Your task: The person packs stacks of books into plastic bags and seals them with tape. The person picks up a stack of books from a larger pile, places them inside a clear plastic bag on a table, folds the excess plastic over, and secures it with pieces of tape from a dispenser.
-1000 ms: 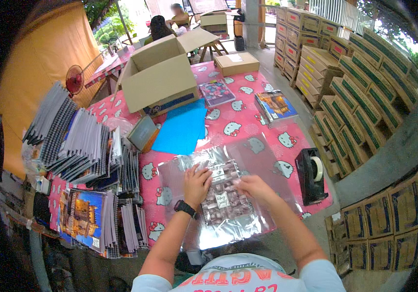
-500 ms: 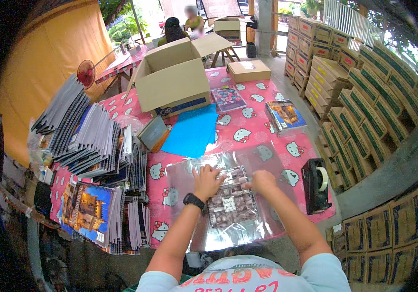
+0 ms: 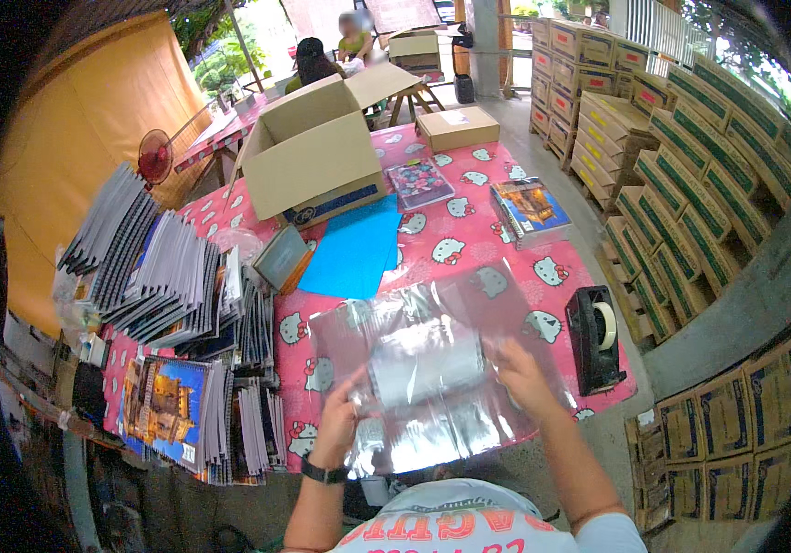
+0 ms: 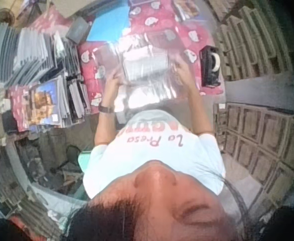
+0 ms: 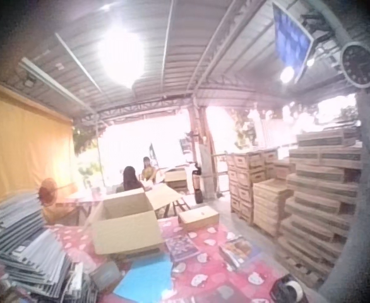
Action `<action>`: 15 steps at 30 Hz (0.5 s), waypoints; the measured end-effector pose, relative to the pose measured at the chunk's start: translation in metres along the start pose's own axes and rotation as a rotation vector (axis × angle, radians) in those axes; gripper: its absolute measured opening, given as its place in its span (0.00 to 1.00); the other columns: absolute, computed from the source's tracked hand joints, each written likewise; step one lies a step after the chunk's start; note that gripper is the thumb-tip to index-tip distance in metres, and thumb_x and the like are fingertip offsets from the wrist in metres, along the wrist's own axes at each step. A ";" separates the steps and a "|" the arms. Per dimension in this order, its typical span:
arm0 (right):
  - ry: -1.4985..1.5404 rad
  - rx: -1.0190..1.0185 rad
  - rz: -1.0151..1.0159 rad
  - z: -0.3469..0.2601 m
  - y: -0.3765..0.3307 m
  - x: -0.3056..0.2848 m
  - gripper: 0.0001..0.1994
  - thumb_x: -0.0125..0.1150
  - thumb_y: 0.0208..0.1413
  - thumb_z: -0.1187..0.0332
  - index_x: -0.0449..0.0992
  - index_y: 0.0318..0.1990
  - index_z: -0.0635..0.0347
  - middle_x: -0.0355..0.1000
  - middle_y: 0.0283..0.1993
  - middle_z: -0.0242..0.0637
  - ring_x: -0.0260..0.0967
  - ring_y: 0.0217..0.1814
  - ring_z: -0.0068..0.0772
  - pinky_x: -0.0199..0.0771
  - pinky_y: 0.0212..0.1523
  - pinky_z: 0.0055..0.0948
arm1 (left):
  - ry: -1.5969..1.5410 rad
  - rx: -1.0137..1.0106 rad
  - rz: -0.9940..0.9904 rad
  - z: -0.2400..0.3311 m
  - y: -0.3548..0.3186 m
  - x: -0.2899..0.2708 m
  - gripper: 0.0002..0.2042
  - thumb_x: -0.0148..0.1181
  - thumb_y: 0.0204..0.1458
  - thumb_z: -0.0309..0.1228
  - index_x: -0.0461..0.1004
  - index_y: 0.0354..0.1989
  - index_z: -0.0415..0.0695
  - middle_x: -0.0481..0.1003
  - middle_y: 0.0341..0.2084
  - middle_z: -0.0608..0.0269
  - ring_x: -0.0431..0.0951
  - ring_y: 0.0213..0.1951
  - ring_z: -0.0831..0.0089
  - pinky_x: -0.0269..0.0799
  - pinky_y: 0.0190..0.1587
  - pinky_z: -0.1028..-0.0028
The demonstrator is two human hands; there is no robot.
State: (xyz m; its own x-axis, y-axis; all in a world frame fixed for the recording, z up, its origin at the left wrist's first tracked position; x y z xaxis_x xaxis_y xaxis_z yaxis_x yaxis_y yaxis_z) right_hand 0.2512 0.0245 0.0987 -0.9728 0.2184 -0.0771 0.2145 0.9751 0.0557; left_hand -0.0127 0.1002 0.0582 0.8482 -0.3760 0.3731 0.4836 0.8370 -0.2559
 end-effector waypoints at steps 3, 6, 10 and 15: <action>-0.255 -0.220 -0.026 -0.043 0.037 0.008 0.32 0.66 0.42 0.70 0.56 0.55 0.60 0.61 0.47 0.35 0.60 0.51 0.28 0.62 0.50 0.29 | 1.156 0.612 0.068 0.061 0.026 0.015 0.37 0.65 0.37 0.25 0.55 0.59 0.39 0.64 0.49 0.56 0.72 0.39 0.69 0.71 0.43 0.74; 0.124 -0.169 0.015 0.003 0.079 0.012 0.40 0.73 0.35 0.68 0.49 0.53 0.58 0.59 0.47 0.36 0.57 0.54 0.30 0.58 0.54 0.30 | 0.716 0.604 0.031 0.039 0.085 0.012 0.46 0.75 0.28 0.31 0.52 0.58 0.40 0.63 0.51 0.53 0.69 0.49 0.66 0.67 0.52 0.68; 0.308 -0.262 0.070 -0.012 0.079 0.018 0.46 0.77 0.28 0.71 0.49 0.56 0.57 0.60 0.49 0.36 0.58 0.56 0.31 0.59 0.55 0.31 | 0.200 0.577 -0.188 0.055 0.085 0.061 0.43 0.74 0.31 0.25 0.50 0.56 0.42 0.62 0.51 0.54 0.68 0.50 0.64 0.70 0.48 0.68; 0.184 -0.152 -0.130 -0.036 0.039 0.030 0.46 0.76 0.29 0.71 0.54 0.59 0.59 0.60 0.56 0.38 0.55 0.61 0.32 0.54 0.60 0.33 | 0.064 0.361 -0.126 0.050 0.033 0.058 0.44 0.75 0.28 0.27 0.52 0.55 0.43 0.63 0.49 0.56 0.68 0.50 0.65 0.67 0.52 0.67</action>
State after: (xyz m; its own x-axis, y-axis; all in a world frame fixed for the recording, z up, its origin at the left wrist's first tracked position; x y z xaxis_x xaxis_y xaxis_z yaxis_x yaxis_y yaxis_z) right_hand 0.2269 0.0677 0.1347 -0.9938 0.0672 0.0884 0.0844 0.9747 0.2071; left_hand 0.0414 0.1262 0.1161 0.8040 -0.4996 0.3224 0.4876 0.8643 0.1233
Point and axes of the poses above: each hand's wrist, its own y-axis towards the middle knuckle, its own x-axis out of the palm, z = x × y, the point moved 10 cm from there along y, towards the middle knuckle
